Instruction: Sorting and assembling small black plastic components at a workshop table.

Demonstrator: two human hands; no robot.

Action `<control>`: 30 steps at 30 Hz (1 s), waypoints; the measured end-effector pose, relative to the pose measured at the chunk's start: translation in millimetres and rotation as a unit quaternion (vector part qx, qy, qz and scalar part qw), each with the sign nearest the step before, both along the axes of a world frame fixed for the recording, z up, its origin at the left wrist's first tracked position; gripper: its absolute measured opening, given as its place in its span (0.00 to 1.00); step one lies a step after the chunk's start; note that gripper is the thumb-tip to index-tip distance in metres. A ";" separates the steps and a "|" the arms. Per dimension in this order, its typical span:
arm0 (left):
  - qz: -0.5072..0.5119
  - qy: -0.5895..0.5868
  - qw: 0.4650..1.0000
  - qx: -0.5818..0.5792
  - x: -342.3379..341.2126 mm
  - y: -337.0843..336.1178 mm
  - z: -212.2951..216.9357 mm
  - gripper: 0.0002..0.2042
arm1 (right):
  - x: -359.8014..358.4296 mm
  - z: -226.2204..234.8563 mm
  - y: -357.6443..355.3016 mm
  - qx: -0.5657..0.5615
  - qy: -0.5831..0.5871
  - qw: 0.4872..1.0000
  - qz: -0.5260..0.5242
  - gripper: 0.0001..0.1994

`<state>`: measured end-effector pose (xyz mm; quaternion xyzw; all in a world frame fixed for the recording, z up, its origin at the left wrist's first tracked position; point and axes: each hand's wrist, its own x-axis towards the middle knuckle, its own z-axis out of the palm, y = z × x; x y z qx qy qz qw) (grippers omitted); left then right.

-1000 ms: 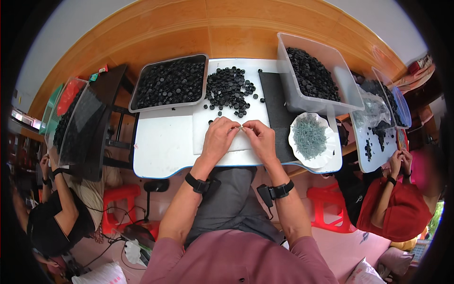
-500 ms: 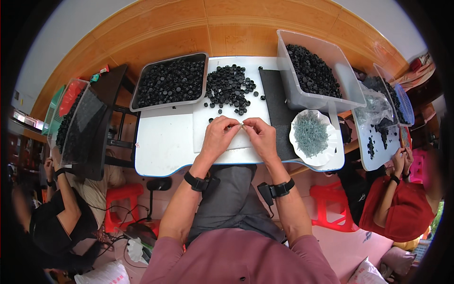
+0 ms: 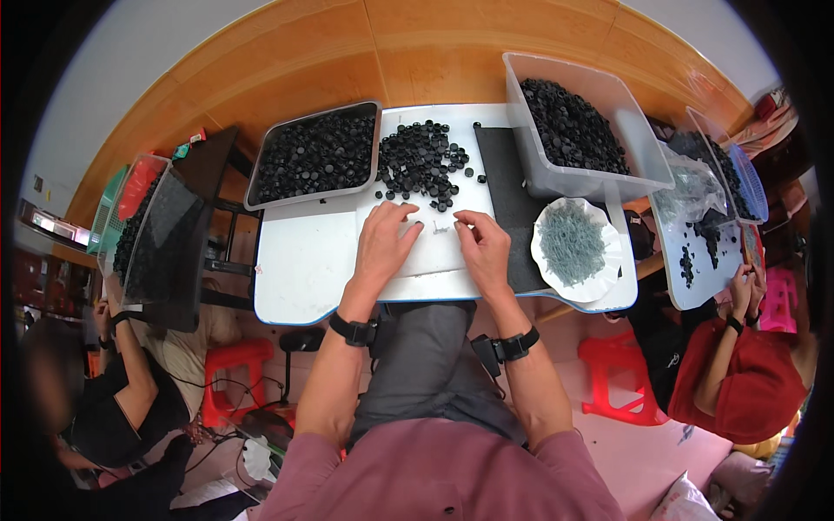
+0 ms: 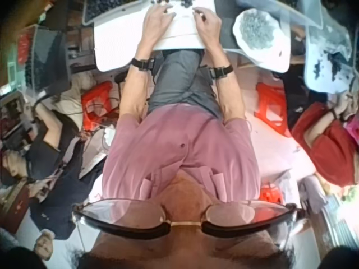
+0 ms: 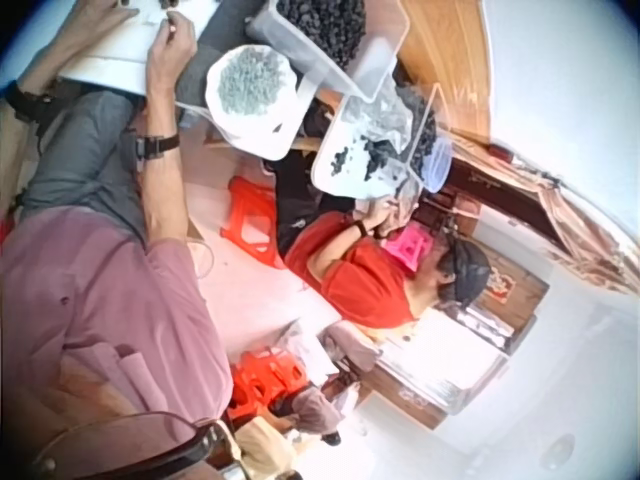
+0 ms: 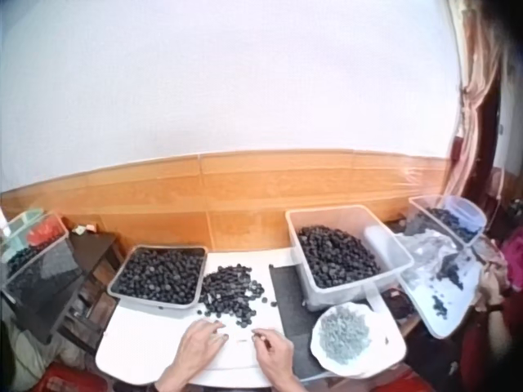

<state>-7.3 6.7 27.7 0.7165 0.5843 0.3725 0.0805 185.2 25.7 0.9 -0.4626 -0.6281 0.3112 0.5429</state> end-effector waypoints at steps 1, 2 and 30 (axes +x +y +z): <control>0.017 -0.008 0.999 -0.033 -3.4 -2.8 -1.0 0.14 | -0.2 0.4 0.7 -0.003 0.002 1.000 -0.002 0.09; 0.019 -0.006 0.999 -0.034 -4.5 -5.5 -1.1 0.14 | -0.1 -0.4 -0.1 -0.008 0.003 1.000 -0.002 0.08; 0.026 -0.256 0.962 -0.090 38.2 -22.5 -26.2 0.12 | 2.7 3.9 -3.4 -0.035 -0.004 0.997 0.076 0.06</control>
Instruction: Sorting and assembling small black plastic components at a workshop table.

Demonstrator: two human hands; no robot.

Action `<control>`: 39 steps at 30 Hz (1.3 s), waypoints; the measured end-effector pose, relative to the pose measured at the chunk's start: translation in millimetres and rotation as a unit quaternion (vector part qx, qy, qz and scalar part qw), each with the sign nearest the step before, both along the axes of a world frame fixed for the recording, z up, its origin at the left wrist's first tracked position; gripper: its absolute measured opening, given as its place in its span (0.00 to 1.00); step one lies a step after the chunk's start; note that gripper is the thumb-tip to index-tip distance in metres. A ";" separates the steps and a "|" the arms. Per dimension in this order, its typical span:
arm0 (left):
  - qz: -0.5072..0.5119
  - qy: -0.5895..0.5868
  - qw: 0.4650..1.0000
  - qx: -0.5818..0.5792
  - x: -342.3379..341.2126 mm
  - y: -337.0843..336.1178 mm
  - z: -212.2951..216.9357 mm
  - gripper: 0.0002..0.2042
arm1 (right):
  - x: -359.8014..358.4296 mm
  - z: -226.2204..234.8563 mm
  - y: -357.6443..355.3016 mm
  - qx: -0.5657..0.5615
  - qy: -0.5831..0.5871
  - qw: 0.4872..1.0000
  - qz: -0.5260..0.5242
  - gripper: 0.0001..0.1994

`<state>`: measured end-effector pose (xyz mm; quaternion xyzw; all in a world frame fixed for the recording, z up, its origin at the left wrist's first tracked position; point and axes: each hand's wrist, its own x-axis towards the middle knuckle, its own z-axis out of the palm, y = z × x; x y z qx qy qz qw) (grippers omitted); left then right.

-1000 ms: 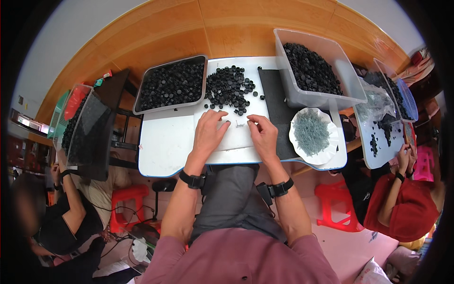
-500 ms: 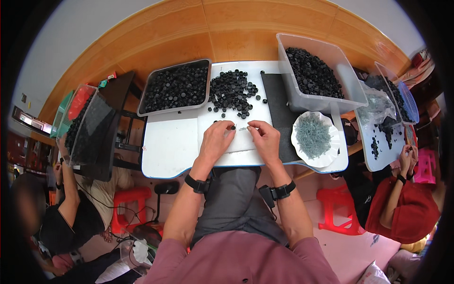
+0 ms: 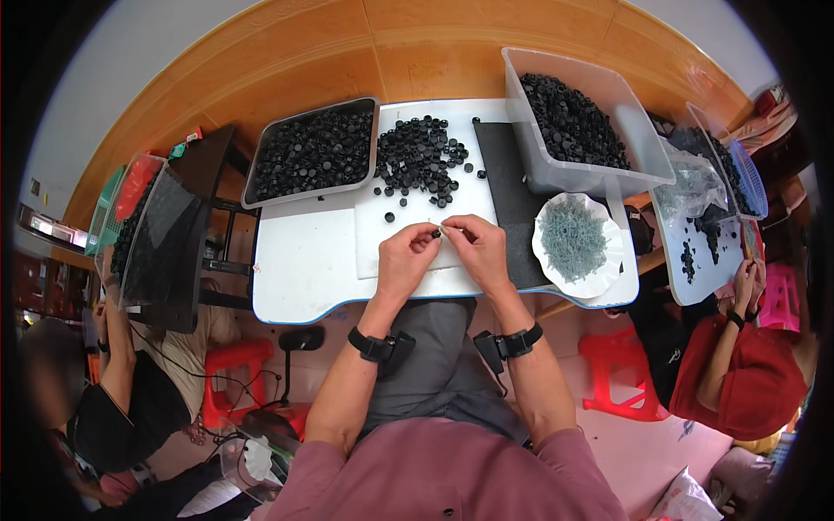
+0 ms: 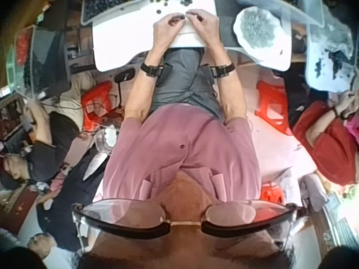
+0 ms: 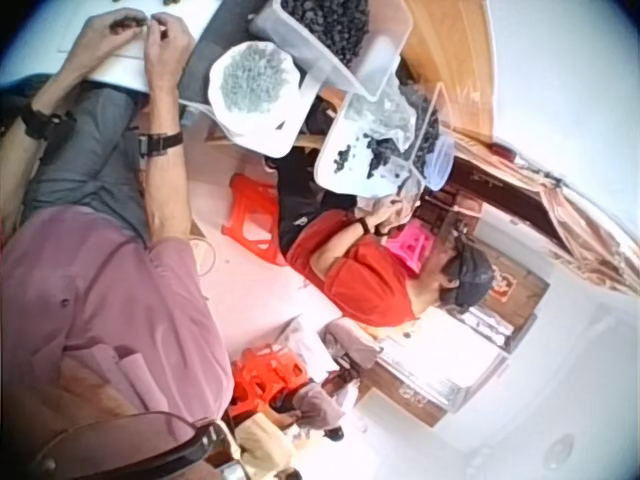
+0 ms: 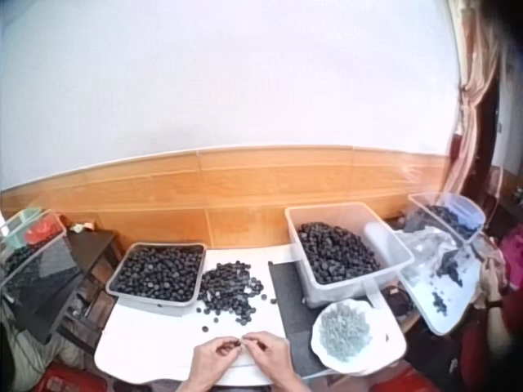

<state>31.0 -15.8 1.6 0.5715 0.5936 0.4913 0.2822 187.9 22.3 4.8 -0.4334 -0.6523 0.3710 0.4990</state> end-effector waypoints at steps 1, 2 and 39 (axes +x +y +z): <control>0.003 -0.005 1.000 -0.006 0.1 0.3 -0.3 0.12 | 0.2 -0.4 0.1 0.002 -0.004 1.000 -0.002 0.06; 0.007 -0.011 1.000 -0.012 0.2 0.4 -0.3 0.12 | 0.2 -0.4 0.1 0.003 -0.009 1.000 -0.003 0.06; -0.026 -0.133 0.990 -0.045 -6.1 -1.3 -3.8 0.11 | 0.9 2.1 -0.5 -0.021 -0.003 0.999 0.031 0.07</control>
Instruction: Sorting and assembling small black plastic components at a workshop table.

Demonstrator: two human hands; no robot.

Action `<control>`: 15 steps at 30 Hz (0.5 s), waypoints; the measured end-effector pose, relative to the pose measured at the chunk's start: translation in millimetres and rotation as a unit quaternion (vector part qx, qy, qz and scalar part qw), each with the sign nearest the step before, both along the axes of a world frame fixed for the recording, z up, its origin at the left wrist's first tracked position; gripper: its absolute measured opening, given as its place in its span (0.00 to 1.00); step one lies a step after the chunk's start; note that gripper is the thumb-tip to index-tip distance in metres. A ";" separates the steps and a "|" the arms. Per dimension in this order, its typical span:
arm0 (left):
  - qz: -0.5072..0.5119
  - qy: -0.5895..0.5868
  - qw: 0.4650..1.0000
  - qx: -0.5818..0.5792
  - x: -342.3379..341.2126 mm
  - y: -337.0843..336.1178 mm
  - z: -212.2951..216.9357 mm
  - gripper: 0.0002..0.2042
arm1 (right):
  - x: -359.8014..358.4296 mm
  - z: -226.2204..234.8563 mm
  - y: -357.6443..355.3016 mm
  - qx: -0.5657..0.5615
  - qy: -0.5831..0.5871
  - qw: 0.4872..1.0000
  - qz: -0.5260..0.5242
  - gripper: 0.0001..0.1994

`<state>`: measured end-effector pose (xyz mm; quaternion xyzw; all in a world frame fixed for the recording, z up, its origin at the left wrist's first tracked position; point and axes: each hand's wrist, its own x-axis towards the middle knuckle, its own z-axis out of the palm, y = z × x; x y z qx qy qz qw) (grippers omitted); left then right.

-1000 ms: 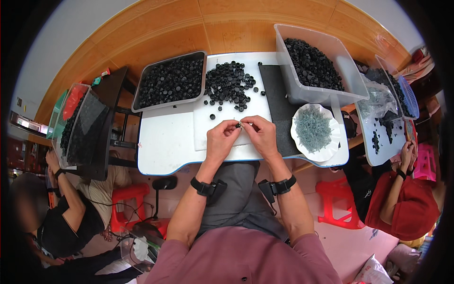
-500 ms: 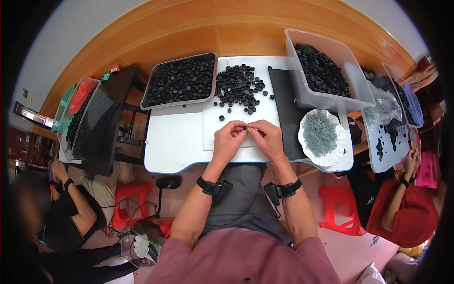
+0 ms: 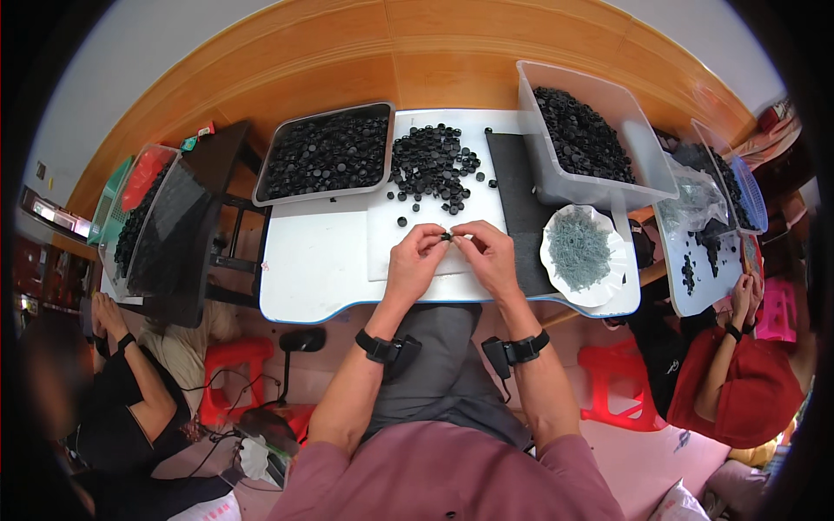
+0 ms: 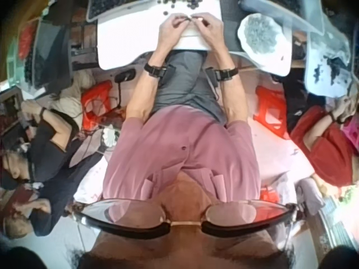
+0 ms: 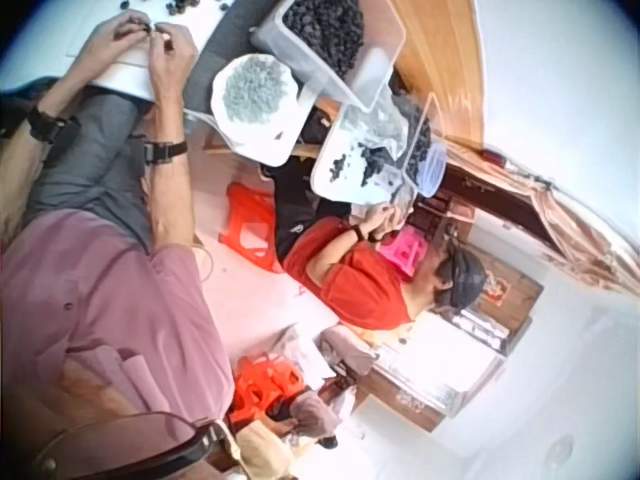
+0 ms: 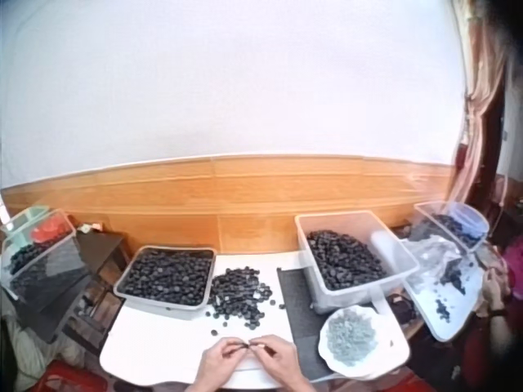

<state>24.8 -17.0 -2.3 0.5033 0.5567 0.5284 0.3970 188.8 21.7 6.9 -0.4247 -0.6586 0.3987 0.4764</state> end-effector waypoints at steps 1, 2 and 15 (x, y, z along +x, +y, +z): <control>-0.004 -0.008 1.000 -0.010 -0.5 -0.5 0.2 0.11 | 0.6 0.1 0.4 0.020 -0.001 1.000 0.010 0.08; -0.007 -0.014 1.000 -0.020 -1.6 -0.7 -0.9 0.11 | 0.0 0.1 0.8 0.041 -0.001 0.999 0.021 0.09; -0.034 -0.080 0.995 -0.049 -3.1 6.7 3.4 0.11 | 0.5 0.6 -1.9 0.029 0.006 0.999 0.016 0.11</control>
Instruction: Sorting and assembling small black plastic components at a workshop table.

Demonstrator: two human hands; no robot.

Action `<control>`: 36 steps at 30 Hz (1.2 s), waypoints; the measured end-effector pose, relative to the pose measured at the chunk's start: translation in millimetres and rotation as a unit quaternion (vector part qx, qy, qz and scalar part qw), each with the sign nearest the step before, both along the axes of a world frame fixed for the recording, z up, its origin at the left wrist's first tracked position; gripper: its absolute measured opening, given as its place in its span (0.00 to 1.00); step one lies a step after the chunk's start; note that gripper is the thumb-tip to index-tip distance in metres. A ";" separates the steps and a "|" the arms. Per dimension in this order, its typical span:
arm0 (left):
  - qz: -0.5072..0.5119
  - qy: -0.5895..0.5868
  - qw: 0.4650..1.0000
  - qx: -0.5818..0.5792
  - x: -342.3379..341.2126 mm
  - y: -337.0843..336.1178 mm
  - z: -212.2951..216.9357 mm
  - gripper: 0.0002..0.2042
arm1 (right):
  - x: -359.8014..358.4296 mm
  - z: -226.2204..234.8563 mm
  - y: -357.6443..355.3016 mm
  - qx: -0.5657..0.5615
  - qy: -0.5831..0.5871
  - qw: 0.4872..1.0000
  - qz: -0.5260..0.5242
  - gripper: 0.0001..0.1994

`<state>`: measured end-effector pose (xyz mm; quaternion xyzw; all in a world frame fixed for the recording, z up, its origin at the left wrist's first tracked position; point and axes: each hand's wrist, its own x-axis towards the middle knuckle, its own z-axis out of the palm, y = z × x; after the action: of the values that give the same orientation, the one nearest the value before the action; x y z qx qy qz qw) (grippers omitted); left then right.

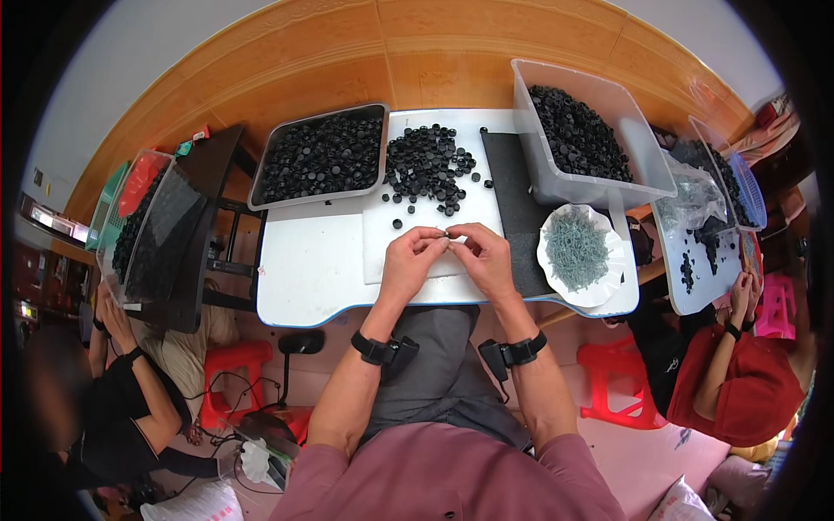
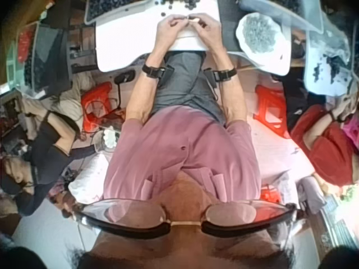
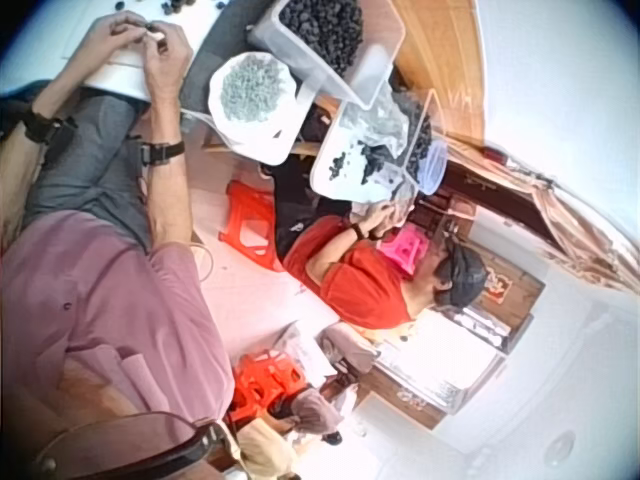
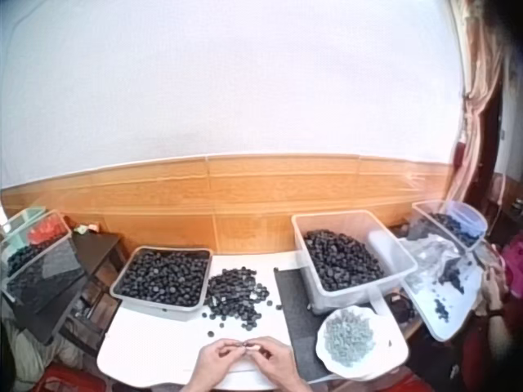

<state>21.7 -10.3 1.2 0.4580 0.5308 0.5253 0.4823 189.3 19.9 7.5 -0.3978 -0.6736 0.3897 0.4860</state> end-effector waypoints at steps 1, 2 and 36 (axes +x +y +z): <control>-0.008 0.011 1.000 -0.009 -0.4 0.3 0.6 0.11 | -0.9 -0.8 -0.6 0.016 -0.008 1.000 -0.013 0.11; -0.016 0.021 0.999 -0.018 -0.4 0.3 1.8 0.11 | -1.8 -0.7 -1.3 0.031 -0.016 0.999 -0.026 0.10; -0.004 0.059 0.998 0.029 -0.6 -0.1 -10.4 0.10 | 2.4 -11.4 0.7 -0.085 0.018 0.996 -0.014 0.08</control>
<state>21.1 -10.4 -9.3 0.5041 0.5407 0.5109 0.4388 191.7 20.6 -3.9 -0.4402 -0.6235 0.4458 0.4676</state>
